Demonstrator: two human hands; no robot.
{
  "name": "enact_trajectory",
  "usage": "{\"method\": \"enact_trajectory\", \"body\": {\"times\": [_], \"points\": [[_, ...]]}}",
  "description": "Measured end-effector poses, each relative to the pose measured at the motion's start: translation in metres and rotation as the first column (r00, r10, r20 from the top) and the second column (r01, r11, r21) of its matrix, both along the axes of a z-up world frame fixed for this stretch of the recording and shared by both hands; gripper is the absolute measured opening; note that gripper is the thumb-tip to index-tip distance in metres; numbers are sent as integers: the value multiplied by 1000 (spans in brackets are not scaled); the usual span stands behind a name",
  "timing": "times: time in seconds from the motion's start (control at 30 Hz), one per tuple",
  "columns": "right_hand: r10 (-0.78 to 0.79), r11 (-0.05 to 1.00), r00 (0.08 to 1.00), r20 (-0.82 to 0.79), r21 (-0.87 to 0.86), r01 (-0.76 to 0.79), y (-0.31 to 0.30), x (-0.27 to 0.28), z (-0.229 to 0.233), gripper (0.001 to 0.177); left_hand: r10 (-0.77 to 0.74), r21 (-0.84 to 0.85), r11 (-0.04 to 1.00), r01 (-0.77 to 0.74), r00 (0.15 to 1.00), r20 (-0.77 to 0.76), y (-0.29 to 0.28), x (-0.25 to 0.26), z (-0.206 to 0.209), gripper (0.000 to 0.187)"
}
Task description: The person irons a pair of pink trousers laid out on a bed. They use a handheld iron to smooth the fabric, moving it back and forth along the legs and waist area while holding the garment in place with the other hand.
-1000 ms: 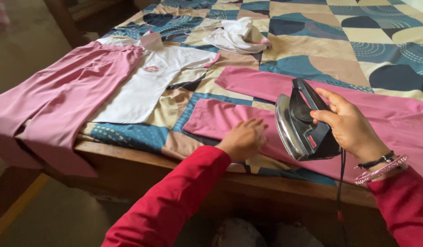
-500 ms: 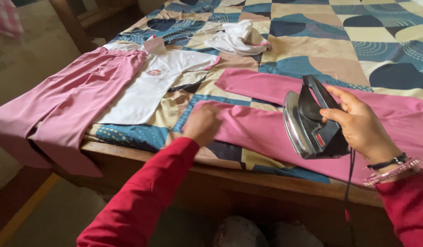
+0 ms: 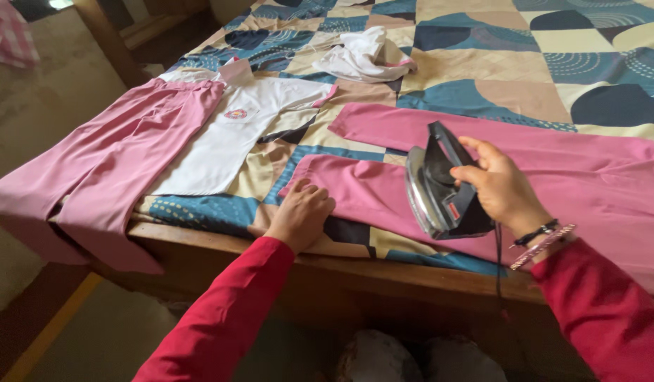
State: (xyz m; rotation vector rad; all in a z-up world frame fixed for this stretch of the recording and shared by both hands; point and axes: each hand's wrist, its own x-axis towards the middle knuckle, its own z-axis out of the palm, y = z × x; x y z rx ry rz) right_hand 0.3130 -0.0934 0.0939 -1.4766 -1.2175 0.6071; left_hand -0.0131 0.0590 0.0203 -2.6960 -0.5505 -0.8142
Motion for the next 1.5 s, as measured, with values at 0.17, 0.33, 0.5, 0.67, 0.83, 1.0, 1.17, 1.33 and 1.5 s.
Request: {"method": "enact_trajectory", "body": {"times": [0.17, 0.33, 0.5, 0.67, 0.83, 1.0, 1.17, 1.33, 1.5], "points": [[2, 999, 996, 92, -36, 1, 12, -10, -6, 64, 183, 101, 979, -177, 982, -50, -1, -1, 8, 9], [-5, 997, 977, 212, -74, 21, 20, -13, -14, 63, 236, -153, 961, -232, 972, 9, -11, 24, 16, 17], [-14, 986, 940, 340, -149, 69, 17, -22, -13, 65, -235, -232, 921, 311, 923, 306, -27, 69, -4, 23], [-20, 968, 859, 511, -205, 145, 15, -23, -4, 66, 357, -237, 864, -444, 873, -333, -20, 52, 28, 28], [31, 980, 913, 407, -194, 53, 26, -18, -12, 66, 169, -95, 981, -169, 986, -6, -18, 50, 19, 16], [50, 986, 955, 291, -166, -1, 28, -13, -18, 65, -127, -478, 868, 136, 991, 52, -6, 83, -19, 38], [83, 977, 946, 313, -210, -16, 21, -2, -10, 69, 278, -292, 888, -356, 920, -276, 67, 30, -17, 60], [31, 996, 923, 384, -90, 5, -19, 28, 5, 62, 612, -428, 621, -656, 748, -258, 84, -8, 6, 67], [-88, 981, 906, 414, -123, 152, -72, 67, -16, 59, 14, -637, 771, -2, 1000, 14, 63, 67, -21, 52]]}}
